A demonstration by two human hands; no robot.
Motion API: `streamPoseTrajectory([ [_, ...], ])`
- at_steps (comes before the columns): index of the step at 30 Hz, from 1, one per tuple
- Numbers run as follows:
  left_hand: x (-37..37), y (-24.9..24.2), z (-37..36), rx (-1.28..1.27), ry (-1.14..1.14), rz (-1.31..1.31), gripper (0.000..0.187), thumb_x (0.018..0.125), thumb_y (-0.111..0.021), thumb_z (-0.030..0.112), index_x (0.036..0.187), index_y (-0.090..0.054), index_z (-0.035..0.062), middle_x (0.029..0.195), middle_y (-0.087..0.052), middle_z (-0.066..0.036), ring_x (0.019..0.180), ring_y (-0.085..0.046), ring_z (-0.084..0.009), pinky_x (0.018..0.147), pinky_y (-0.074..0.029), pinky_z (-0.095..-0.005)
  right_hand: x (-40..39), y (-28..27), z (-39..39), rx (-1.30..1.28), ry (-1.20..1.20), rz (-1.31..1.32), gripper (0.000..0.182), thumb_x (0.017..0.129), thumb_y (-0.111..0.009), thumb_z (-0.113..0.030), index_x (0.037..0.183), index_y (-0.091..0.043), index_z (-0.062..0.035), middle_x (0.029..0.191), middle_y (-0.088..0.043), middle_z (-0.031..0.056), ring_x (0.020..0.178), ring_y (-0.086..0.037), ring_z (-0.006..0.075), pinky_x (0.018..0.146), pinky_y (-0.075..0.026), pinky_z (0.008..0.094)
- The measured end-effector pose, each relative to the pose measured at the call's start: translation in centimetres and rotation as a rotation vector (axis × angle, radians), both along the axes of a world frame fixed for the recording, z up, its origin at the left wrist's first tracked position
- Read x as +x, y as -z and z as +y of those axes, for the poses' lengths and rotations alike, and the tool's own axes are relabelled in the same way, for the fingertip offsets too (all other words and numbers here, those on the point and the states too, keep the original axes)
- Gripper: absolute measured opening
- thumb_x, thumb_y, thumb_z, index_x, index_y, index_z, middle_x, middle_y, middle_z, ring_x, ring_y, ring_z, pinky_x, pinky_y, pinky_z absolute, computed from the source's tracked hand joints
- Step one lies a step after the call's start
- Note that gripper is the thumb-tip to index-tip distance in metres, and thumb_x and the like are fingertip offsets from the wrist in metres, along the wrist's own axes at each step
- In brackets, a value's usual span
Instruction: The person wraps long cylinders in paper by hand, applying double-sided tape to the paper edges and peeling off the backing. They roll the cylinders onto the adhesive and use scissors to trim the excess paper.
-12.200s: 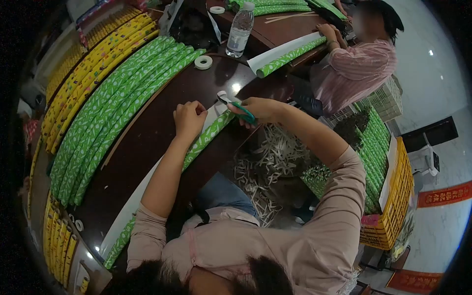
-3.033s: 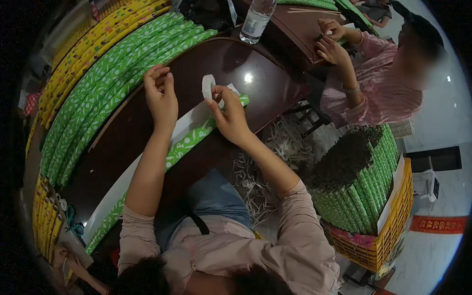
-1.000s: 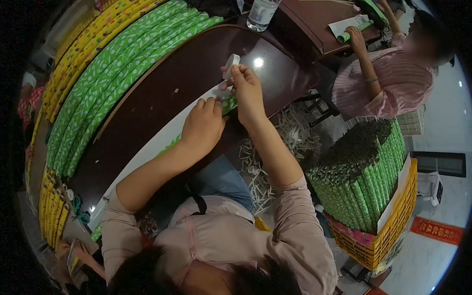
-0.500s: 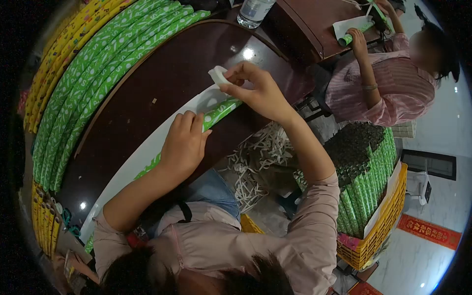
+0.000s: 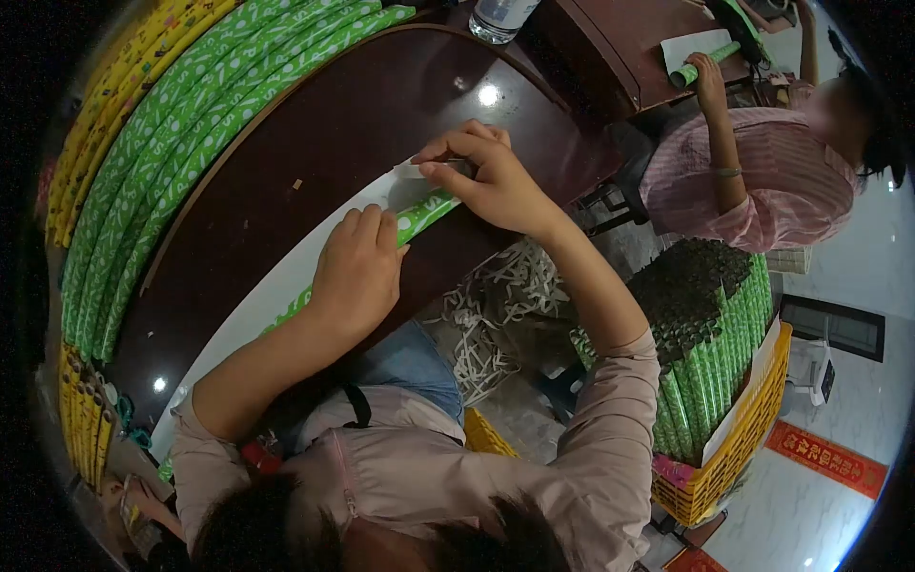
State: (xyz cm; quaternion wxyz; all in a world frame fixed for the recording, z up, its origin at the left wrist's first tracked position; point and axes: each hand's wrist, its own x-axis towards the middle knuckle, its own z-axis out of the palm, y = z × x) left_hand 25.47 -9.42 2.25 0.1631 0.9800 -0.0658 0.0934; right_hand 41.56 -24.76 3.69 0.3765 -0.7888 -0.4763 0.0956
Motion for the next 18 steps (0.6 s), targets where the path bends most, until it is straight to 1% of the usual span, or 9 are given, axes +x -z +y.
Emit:
streamPoseTrajectory([
  [3, 0.0, -0.1, 0.3, -0.096, 0.003, -0.064, 0.032, 0.076, -0.066, 0.008, 0.103, -0.06, -0.0076, 0.097, -0.054, -0.014, 0.093, -0.053, -0.0266, 0.082, -0.046, -0.0348, 0.9, 0.0, 0.3, -0.066, -0.029, 0.025, 0.013, 0.091, -0.064, -0.015, 0.099, -0.068, -0.0058, 0.092, -0.063, 0.0025, 0.092, -0.056, 0.014, 0.088, -0.037, 0.0299],
  [5, 0.1, -0.1, 0.6, -0.268, 0.013, -0.017, 0.034, 0.08, -0.068, 0.007, 0.108, -0.057, -0.0108, 0.095, -0.052, -0.018, 0.091, -0.051, -0.0332, 0.082, -0.046, -0.0407, 0.7, 0.1, 0.5, -0.05, -0.027, 0.061, 0.012, 0.091, -0.064, -0.014, 0.099, -0.068, -0.0052, 0.093, -0.063, 0.0027, 0.092, -0.057, 0.0137, 0.088, -0.038, 0.0299],
  [7, 0.2, 0.0, 0.8, -0.29, 0.01, -0.003, 0.035, 0.08, -0.068, 0.007, 0.108, -0.057, -0.0108, 0.095, -0.052, -0.018, 0.091, -0.051, -0.0334, 0.081, -0.045, -0.041, 0.0, 0.3, 0.7, -0.033, -0.026, 0.099, 0.012, 0.091, -0.064, -0.013, 0.099, -0.068, -0.0045, 0.093, -0.062, 0.003, 0.091, -0.057, 0.0133, 0.089, -0.039, 0.03],
  [9, 0.3, 0.1, 1.0, -0.312, 0.012, 0.011, 0.036, 0.079, -0.069, 0.007, 0.108, -0.057, -0.0108, 0.095, -0.052, -0.018, 0.091, -0.051, -0.0336, 0.081, -0.045, -0.0413, -0.6, 0.5, 0.7, 0.039, 0.039, 0.294, 0.012, 0.092, -0.063, -0.011, 0.1, -0.067, -0.0028, 0.099, -0.061, 0.0047, 0.093, -0.057, 0.0133, 0.09, -0.041, 0.0302],
  [12, 0.3, 0.1, 1.2, -0.32, 0.014, 0.048, 0.037, 0.08, -0.07, 0.011, 0.109, -0.057, -0.0084, 0.098, -0.052, -0.018, 0.093, -0.051, -0.0338, 0.082, -0.045, -0.0421, -0.6, 1.9, 0.0, 0.108, 0.073, 0.43, 0.013, 0.093, -0.061, -0.009, 0.103, -0.065, -0.0018, 0.105, -0.059, 0.0061, 0.099, -0.055, 0.0146, 0.093, -0.041, 0.0297],
  [13, 0.4, 0.1, 1.2, -0.336, -0.009, 0.021, 0.035, 0.082, -0.069, 0.014, 0.107, -0.057, -0.0076, 0.097, -0.054, -0.018, 0.094, -0.052, -0.0331, 0.083, -0.046, -0.0411, -0.8, 2.2, -0.2, 0.107, 0.076, 0.432, 0.013, 0.093, -0.061, -0.009, 0.103, -0.065, -0.0018, 0.105, -0.059, 0.0061, 0.099, -0.055, 0.0146, 0.093, -0.041, 0.0297],
  [15, 0.7, -0.1, 1.1, -0.351, -0.029, -0.008, 0.034, 0.084, -0.068, 0.018, 0.105, -0.057, -0.0067, 0.097, -0.056, -0.019, 0.094, -0.053, -0.0325, 0.084, -0.046, -0.0401, -1.0, 2.6, -0.4, 0.207, 0.064, 0.361, 0.015, 0.091, -0.066, -0.019, 0.099, -0.069, -0.0076, 0.102, -0.065, 0.0034, 0.104, -0.055, 0.0183, 0.092, -0.039, 0.0321],
  [17, 1.1, -0.5, 1.0, -0.502, -0.137, 0.033, 0.034, 0.088, -0.067, 0.022, 0.106, -0.057, -0.0043, 0.098, -0.059, -0.021, 0.088, -0.058, -0.0366, 0.078, -0.049, -0.0425, -1.4, 2.8, -0.5, 0.226, 0.06, 0.335, 0.015, 0.091, -0.067, -0.019, 0.1, -0.069, -0.0074, 0.103, -0.065, 0.0037, 0.104, -0.055, 0.019, 0.095, -0.038, 0.0322],
  [18, 1.3, -0.5, 1.1, -0.501, -0.134, 0.03, 0.034, 0.088, -0.067, 0.022, 0.106, -0.057, -0.0043, 0.098, -0.059, -0.021, 0.088, -0.058, -0.0366, 0.078, -0.049, -0.0425, -1.5, 2.8, -0.6, 0.244, 0.055, 0.31, 0.016, 0.091, -0.067, -0.019, 0.101, -0.069, -0.0072, 0.103, -0.065, 0.004, 0.105, -0.055, 0.0196, 0.097, -0.037, 0.0323],
])
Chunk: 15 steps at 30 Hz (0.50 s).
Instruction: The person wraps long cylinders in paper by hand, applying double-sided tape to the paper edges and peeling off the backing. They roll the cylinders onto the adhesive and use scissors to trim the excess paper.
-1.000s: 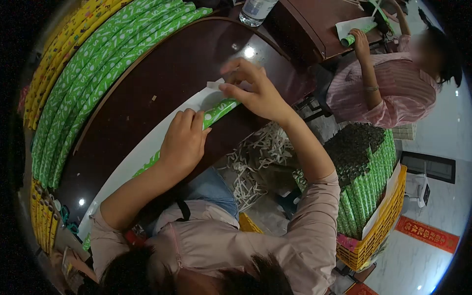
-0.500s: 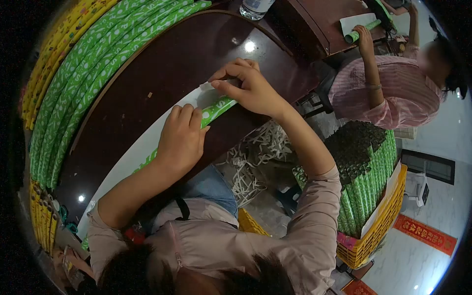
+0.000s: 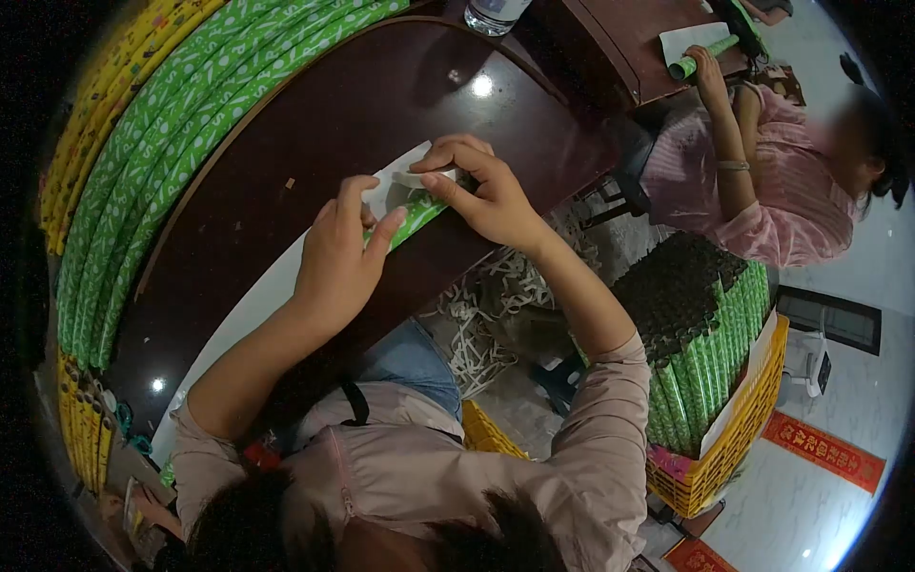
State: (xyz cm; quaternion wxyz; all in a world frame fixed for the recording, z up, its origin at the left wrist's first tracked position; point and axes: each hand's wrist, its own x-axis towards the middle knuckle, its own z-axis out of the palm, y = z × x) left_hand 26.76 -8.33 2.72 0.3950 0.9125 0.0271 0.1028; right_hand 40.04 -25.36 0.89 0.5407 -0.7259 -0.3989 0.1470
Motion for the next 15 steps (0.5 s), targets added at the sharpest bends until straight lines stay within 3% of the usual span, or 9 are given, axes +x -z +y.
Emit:
streamPoseTrajectory([
  [2, 0.4, 0.1, 0.4, -0.162, -0.107, 0.195, 0.032, 0.089, -0.066, 0.02, 0.111, -0.057, -0.001, 0.098, -0.062, -0.021, 0.079, -0.062, -0.0385, 0.071, -0.051, -0.0439, -0.1, 0.0, -0.1, 0.006, -0.006, -0.016, 0.016, 0.091, -0.066, -0.019, 0.102, -0.069, -0.0074, 0.103, -0.065, 0.0039, 0.107, -0.055, 0.0204, 0.098, -0.036, 0.033],
  [6, 1.4, 1.2, 1.1, -0.291, -0.086, -0.005, 0.026, 0.088, -0.066, 0.014, 0.109, -0.058, 0.0007, 0.095, -0.063, -0.017, 0.075, -0.065, -0.0338, 0.065, -0.052, -0.0417, 0.1, -0.5, -0.1, -0.034, -0.043, -0.089, 0.016, 0.091, -0.066, -0.019, 0.102, -0.07, -0.0085, 0.103, -0.066, 0.0034, 0.11, -0.055, 0.0215, 0.101, -0.034, 0.0353],
  [8, 1.5, 1.7, 0.9, -0.388, -0.025, -0.076, 0.019, 0.089, -0.067, 0.009, 0.106, -0.065, 0.0025, 0.09, -0.064, -0.008, 0.068, -0.06, -0.0141, 0.059, -0.047, -0.0293, 0.1, -1.0, -0.1, -0.048, -0.046, -0.142, 0.015, 0.091, -0.066, -0.019, 0.102, -0.07, -0.009, 0.102, -0.066, 0.0031, 0.11, -0.055, 0.0215, 0.101, -0.034, 0.0357],
  [11, 1.6, 1.0, 1.4, -0.383, -0.045, -0.008, 0.014, 0.085, -0.071, 0.008, 0.096, -0.067, 0.0018, 0.088, -0.064, -0.005, 0.066, -0.056, -0.0108, 0.058, -0.045, -0.026, 0.1, -1.4, -0.1, -0.074, -0.06, -0.217, 0.015, 0.091, -0.066, -0.019, 0.102, -0.07, -0.0096, 0.101, -0.066, 0.0029, 0.11, -0.056, 0.0211, 0.103, -0.031, 0.0367],
  [15, 2.0, 0.3, 1.4, -0.354, -0.028, -0.029, 0.011, 0.081, -0.071, 0.006, 0.088, -0.064, 0.0009, 0.086, -0.064, -0.009, 0.062, -0.059, -0.0204, 0.058, -0.048, -0.0324, 0.0, -2.1, 0.1, -0.137, -0.099, -0.338, 0.014, 0.089, -0.065, -0.012, 0.101, -0.069, -0.0052, 0.104, -0.066, 0.0057, 0.108, -0.056, 0.0209, 0.102, -0.032, 0.0357],
])
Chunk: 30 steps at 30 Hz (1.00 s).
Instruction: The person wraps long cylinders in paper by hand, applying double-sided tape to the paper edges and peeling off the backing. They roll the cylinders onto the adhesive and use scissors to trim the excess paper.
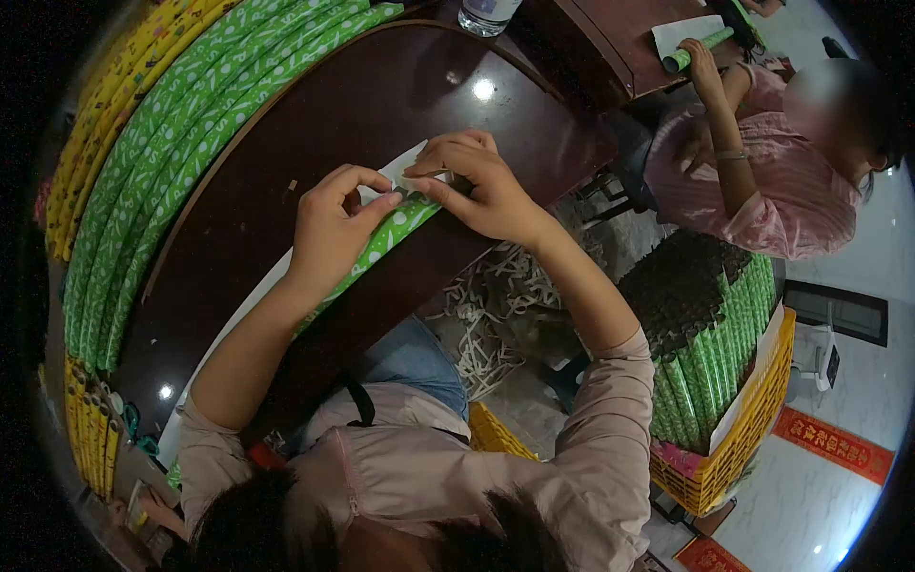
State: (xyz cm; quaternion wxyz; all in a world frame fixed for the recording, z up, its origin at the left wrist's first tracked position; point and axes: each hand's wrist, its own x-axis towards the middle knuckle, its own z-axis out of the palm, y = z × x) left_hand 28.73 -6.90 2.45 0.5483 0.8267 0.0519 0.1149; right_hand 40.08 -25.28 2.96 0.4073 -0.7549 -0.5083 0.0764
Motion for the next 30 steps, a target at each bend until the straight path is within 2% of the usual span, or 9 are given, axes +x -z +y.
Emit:
streamPoseTrajectory([
  [3, 0.3, 0.3, 0.1, 0.054, -0.012, 0.038, 0.01, 0.079, -0.071, 0.007, 0.085, -0.064, 0.003, 0.085, -0.065, -0.006, 0.068, -0.058, -0.0221, 0.062, -0.048, -0.0346, 0.0, 0.3, -0.1, -0.004, 0.018, -0.032, 0.016, 0.087, -0.069, -0.016, 0.1, -0.069, -0.0072, 0.103, -0.066, 0.0044, 0.107, -0.056, 0.0201, 0.103, -0.029, 0.0359],
  [7, 0.4, 1.0, 0.3, 0.25, -0.089, -0.084, 0.008, 0.076, -0.072, 0.008, 0.081, -0.065, 0.0064, 0.083, -0.064, -0.004, 0.079, -0.055, -0.0243, 0.072, -0.046, -0.0363, -0.3, -0.5, 0.1, 0.002, 0.067, -0.089, 0.02, 0.081, -0.075, -0.02, 0.097, -0.07, -0.0097, 0.097, -0.065, 0.0032, 0.103, -0.056, 0.0191, 0.104, -0.026, 0.036],
  [9, 0.4, 1.2, 0.3, 0.298, -0.115, -0.1, 0.008, 0.075, -0.072, 0.009, 0.079, -0.066, 0.0071, 0.083, -0.064, -0.003, 0.082, -0.054, -0.0248, 0.075, -0.045, -0.0363, -0.1, -1.2, 0.2, -0.045, 0.16, -0.238, 0.023, 0.075, -0.08, -0.023, 0.093, -0.071, -0.0115, 0.09, -0.064, 0.0019, 0.095, -0.056, 0.0178, 0.102, -0.027, 0.036],
  [12, 0.5, 1.3, 0.4, 0.324, -0.139, -0.103, 0.008, 0.074, -0.073, 0.009, 0.077, -0.066, 0.0081, 0.081, -0.063, -0.002, 0.084, -0.053, -0.0244, 0.078, -0.043, -0.0355, 0.0, -1.9, 0.6, -0.124, 0.263, -0.389, 0.022, 0.072, -0.081, -0.023, 0.089, -0.071, -0.0126, 0.08, -0.061, -0.0004, 0.086, -0.054, 0.0169, 0.098, -0.029, 0.0358],
  [18, 0.7, 1.6, 0.4, 0.384, -0.155, -0.032, 0.007, 0.076, -0.073, 0.01, 0.075, -0.066, 0.0105, 0.081, -0.062, 0.001, 0.088, -0.052, -0.0225, 0.085, -0.04, -0.0405, 0.5, -2.1, 1.2, -0.194, 0.283, -0.555, 0.021, 0.075, -0.079, -0.027, 0.092, -0.072, -0.0152, 0.07, -0.057, -0.0031, 0.079, -0.053, 0.0162, 0.09, -0.033, 0.0352],
  [20, 0.7, 1.8, 0.5, 0.344, -0.167, -0.009, 0.008, 0.077, -0.073, 0.011, 0.074, -0.065, 0.0099, 0.082, -0.062, 0.001, 0.088, -0.052, -0.0225, 0.087, -0.038, -0.0425, 1.3, -1.9, 0.7, -0.227, 0.253, -0.507, 0.021, 0.077, -0.077, -0.027, 0.095, -0.073, -0.0155, 0.069, -0.056, -0.0024, 0.079, -0.053, 0.0164, 0.089, -0.034, 0.0345],
  [25, 0.8, 1.5, 0.4, 0.349, -0.159, -0.057, 0.009, 0.075, -0.073, 0.01, 0.074, -0.065, 0.0087, 0.081, -0.062, 0.0, 0.085, -0.052, -0.023, 0.083, -0.041, -0.0388, 2.3, -2.3, -0.8, -0.284, 0.231, -0.438, 0.023, 0.079, -0.075, -0.028, 0.099, -0.074, -0.0181, 0.069, -0.06, -0.0007, 0.078, -0.057, 0.0197, 0.093, -0.038, 0.0376],
  [27, 0.9, 1.6, 0.5, 0.341, -0.157, -0.075, 0.008, 0.075, -0.073, 0.009, 0.074, -0.065, 0.0083, 0.081, -0.062, 0.0, 0.084, -0.052, -0.0233, 0.081, -0.042, -0.0376, 1.9, -2.4, -1.3, -0.272, 0.281, -0.654, 0.023, 0.079, -0.074, -0.025, 0.1, -0.073, -0.0164, 0.07, -0.059, -0.0002, 0.078, -0.058, 0.0202, 0.088, -0.041, 0.0399],
  [30, 0.9, 1.9, 0.7, 0.323, -0.124, -0.075, 0.008, 0.074, -0.073, 0.008, 0.074, -0.066, 0.0084, 0.081, -0.063, 0.0, 0.083, -0.052, -0.0236, 0.078, -0.043, -0.0356, 0.9, -1.5, -1.5, -0.261, 0.285, -0.648, 0.022, 0.083, -0.071, -0.019, 0.104, -0.072, -0.0148, 0.071, -0.053, 0.001, 0.074, -0.053, 0.0203, 0.088, -0.04, 0.0412],
])
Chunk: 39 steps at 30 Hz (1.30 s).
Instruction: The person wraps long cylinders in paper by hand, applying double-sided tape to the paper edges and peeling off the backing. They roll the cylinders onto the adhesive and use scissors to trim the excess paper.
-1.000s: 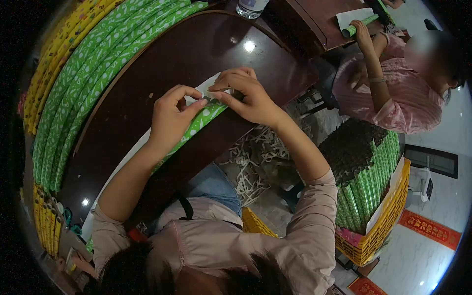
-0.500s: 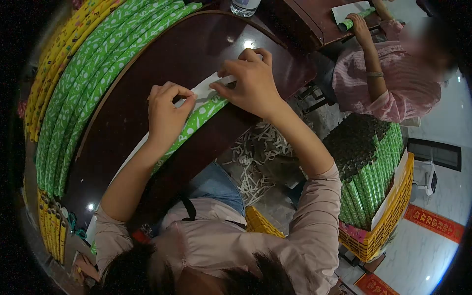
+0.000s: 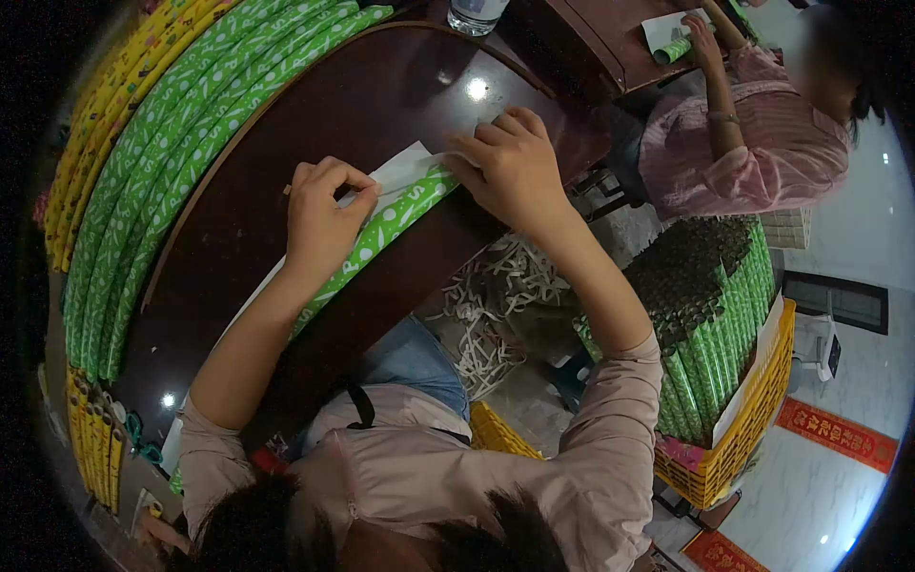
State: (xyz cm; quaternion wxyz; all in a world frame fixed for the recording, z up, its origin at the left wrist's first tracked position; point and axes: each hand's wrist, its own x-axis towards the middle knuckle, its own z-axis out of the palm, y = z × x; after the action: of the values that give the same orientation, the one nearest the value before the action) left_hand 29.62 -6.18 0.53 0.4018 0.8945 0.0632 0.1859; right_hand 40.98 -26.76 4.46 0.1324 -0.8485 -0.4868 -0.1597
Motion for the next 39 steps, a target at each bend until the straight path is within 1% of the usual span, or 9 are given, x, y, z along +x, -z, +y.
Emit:
streamPoseTrajectory([
  [3, -0.1, 0.0, 0.0, -0.012, 0.009, 0.034, 0.008, 0.078, -0.074, 0.014, 0.077, -0.067, 0.0102, 0.083, -0.062, 0.002, 0.087, -0.051, -0.0203, 0.085, -0.036, -0.0373, -0.1, 0.6, -0.1, 0.056, 0.054, 0.236, 0.017, 0.081, -0.072, -0.021, 0.097, -0.072, -0.0146, 0.076, -0.059, 0.0008, 0.079, -0.055, 0.0215, 0.085, -0.041, 0.0418],
  [5, -0.1, -0.1, 0.0, -0.049, 0.008, 0.028, 0.007, 0.078, -0.074, 0.014, 0.079, -0.068, 0.0112, 0.083, -0.062, 0.003, 0.089, -0.051, -0.0198, 0.088, -0.036, -0.0376, 0.3, 0.6, -0.2, 0.074, 0.063, 0.247, 0.015, 0.082, -0.071, -0.022, 0.095, -0.073, -0.0147, 0.077, -0.059, 0.0008, 0.081, -0.054, 0.0212, 0.086, -0.04, 0.0405],
  [9, -0.2, -0.6, -0.4, 0.001, -0.017, 0.03, 0.006, 0.078, -0.074, 0.016, 0.08, -0.07, 0.012, 0.083, -0.062, 0.003, 0.089, -0.051, -0.0196, 0.089, -0.036, -0.0373, 1.4, 0.1, 0.1, 0.059, 0.071, 0.384, 0.014, 0.084, -0.071, -0.023, 0.091, -0.072, -0.0115, 0.079, -0.057, 0.0007, 0.089, -0.051, 0.0192, 0.092, -0.033, 0.0345],
  [13, -0.1, -0.4, -0.3, 0.024, -0.034, 0.033, 0.007, 0.077, -0.075, 0.016, 0.078, -0.07, 0.0122, 0.081, -0.062, 0.003, 0.088, -0.052, -0.0211, 0.085, -0.038, -0.0367, 2.8, 0.4, 0.6, 0.009, 0.056, 0.43, 0.016, 0.084, -0.072, -0.028, 0.087, -0.073, -0.0124, 0.081, -0.058, -0.0013, 0.09, -0.051, 0.0184, 0.094, -0.031, 0.0363],
  [19, 0.1, -0.4, -0.2, 0.046, -0.053, 0.107, 0.007, 0.078, -0.074, 0.018, 0.079, -0.07, 0.0112, 0.081, -0.063, 0.001, 0.087, -0.052, -0.0217, 0.083, -0.039, -0.0362, 3.4, -0.5, 1.8, -0.091, 0.015, 0.323, 0.021, 0.078, -0.077, -0.034, 0.08, -0.073, -0.0131, 0.08, -0.058, -0.0036, 0.091, -0.052, 0.0176, 0.095, -0.03, 0.0365],
  [21, 0.1, -0.4, -0.1, 0.051, -0.059, 0.152, 0.009, 0.08, -0.074, 0.018, 0.082, -0.07, 0.0102, 0.083, -0.063, 0.0, 0.088, -0.052, -0.0204, 0.085, -0.04, -0.0355, 3.4, -0.2, 2.3, -0.077, 0.008, 0.244, 0.026, 0.073, -0.077, -0.04, 0.082, -0.075, -0.015, 0.08, -0.06, 0.0007, 0.093, -0.054, 0.0224, 0.095, -0.032, 0.0424],
  [27, 0.0, 0.0, -0.2, 0.142, -0.066, 0.181, 0.009, 0.082, -0.072, 0.019, 0.083, -0.069, 0.01, 0.08, -0.062, 0.0, 0.084, -0.052, -0.0211, 0.085, -0.04, -0.0364, 2.9, 0.9, 3.0, -0.054, -0.006, 0.029, 0.02, 0.072, -0.079, -0.033, 0.076, -0.072, -0.0153, 0.074, -0.055, -0.004, 0.086, -0.052, 0.0165, 0.094, -0.033, 0.038],
  [29, 0.0, 0.1, -0.3, 0.175, -0.048, 0.065, 0.007, 0.081, -0.07, 0.016, 0.081, -0.067, 0.0095, 0.082, -0.062, -0.002, 0.086, -0.053, -0.0242, 0.083, -0.039, -0.0421, 2.8, 0.8, 3.0, -0.062, 0.003, 0.037, 0.02, 0.072, -0.079, -0.033, 0.076, -0.072, -0.0157, 0.073, -0.055, -0.0042, 0.085, -0.053, 0.0163, 0.094, -0.033, 0.0379],
  [39, 0.0, 0.0, -0.5, 0.247, -0.067, 0.04, 0.008, 0.083, -0.071, 0.017, 0.082, -0.067, 0.0095, 0.077, -0.059, -0.001, 0.083, -0.051, -0.0213, 0.084, -0.04, -0.0386, 2.5, 0.5, 2.7, -0.018, 0.01, -0.004, 0.02, 0.072, -0.078, -0.034, 0.075, -0.071, -0.0164, 0.073, -0.054, -0.0045, 0.082, -0.053, 0.0164, 0.093, -0.034, 0.039],
])
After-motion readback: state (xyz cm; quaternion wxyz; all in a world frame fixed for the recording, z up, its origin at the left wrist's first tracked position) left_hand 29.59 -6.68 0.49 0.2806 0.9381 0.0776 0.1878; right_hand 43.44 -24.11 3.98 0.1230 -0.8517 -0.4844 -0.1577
